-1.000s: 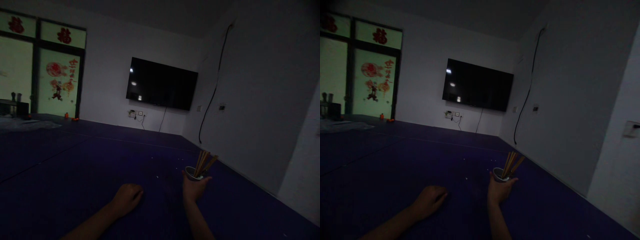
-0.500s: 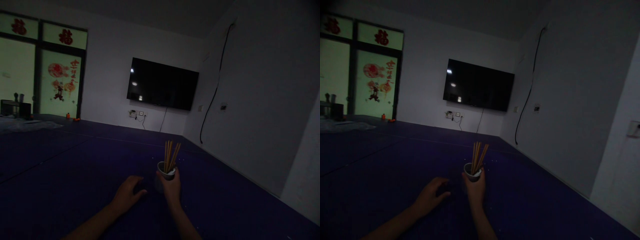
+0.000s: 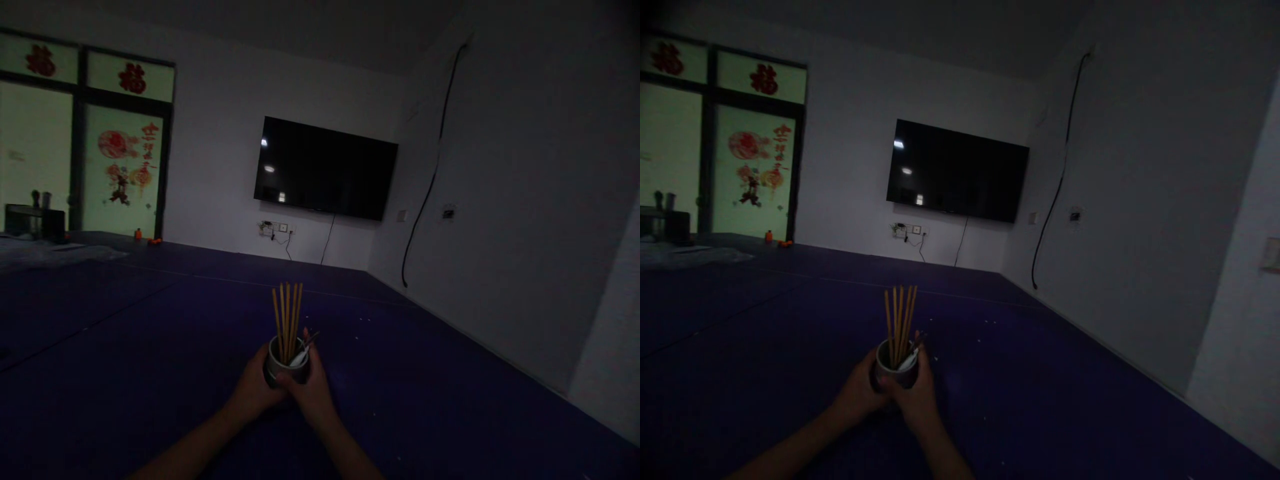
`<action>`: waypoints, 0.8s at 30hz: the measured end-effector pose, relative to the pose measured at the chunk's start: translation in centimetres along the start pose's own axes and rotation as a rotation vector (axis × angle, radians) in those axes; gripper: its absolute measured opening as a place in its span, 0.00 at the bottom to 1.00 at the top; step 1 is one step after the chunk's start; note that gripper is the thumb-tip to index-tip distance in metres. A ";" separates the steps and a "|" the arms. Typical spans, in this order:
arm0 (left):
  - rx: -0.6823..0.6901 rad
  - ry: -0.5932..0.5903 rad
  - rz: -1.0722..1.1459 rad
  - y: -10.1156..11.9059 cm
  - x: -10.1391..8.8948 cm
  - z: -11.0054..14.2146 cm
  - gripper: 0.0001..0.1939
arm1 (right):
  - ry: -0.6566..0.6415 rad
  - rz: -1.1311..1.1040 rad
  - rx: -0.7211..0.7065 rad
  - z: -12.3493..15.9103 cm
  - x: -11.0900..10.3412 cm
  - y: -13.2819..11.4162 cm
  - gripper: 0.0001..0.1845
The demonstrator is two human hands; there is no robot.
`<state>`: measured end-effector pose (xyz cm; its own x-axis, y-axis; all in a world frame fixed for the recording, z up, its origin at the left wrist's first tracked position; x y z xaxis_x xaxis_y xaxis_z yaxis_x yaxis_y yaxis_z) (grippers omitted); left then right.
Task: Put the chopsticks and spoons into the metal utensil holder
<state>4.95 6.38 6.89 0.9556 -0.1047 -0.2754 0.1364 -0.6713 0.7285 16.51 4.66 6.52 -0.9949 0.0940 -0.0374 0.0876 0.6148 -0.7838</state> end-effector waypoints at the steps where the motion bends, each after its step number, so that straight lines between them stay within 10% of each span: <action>1: -0.006 0.046 -0.035 -0.1 -0.7 -0.1 0.36 | -0.011 0.001 -0.011 0.1 0.2 -0.1 0.50; 13: -0.152 0.562 -0.218 -4.8 -11.7 -0.7 0.38 | -0.046 0.608 -0.088 -0.1 -0.8 0.5 0.33; 24: -0.165 0.632 -0.217 -7.6 -13.2 -1.7 0.36 | 0.038 0.905 -0.154 -1.4 -1.1 2.1 0.26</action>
<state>-8.27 14.11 6.07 0.8642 0.5012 -0.0442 0.3323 -0.5026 0.7981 17.89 6.95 5.77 -0.5412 0.6142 -0.5743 0.8409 0.3913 -0.3739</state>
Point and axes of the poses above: each hand's wrist, its own z-axis away from the middle knuckle, its own x-axis out of the palm, y = z × x, the point moved 10 cm from there along -z, towards the middle knuckle, and after that the axes turned 2 degrees about x, right-handed, at the moved point
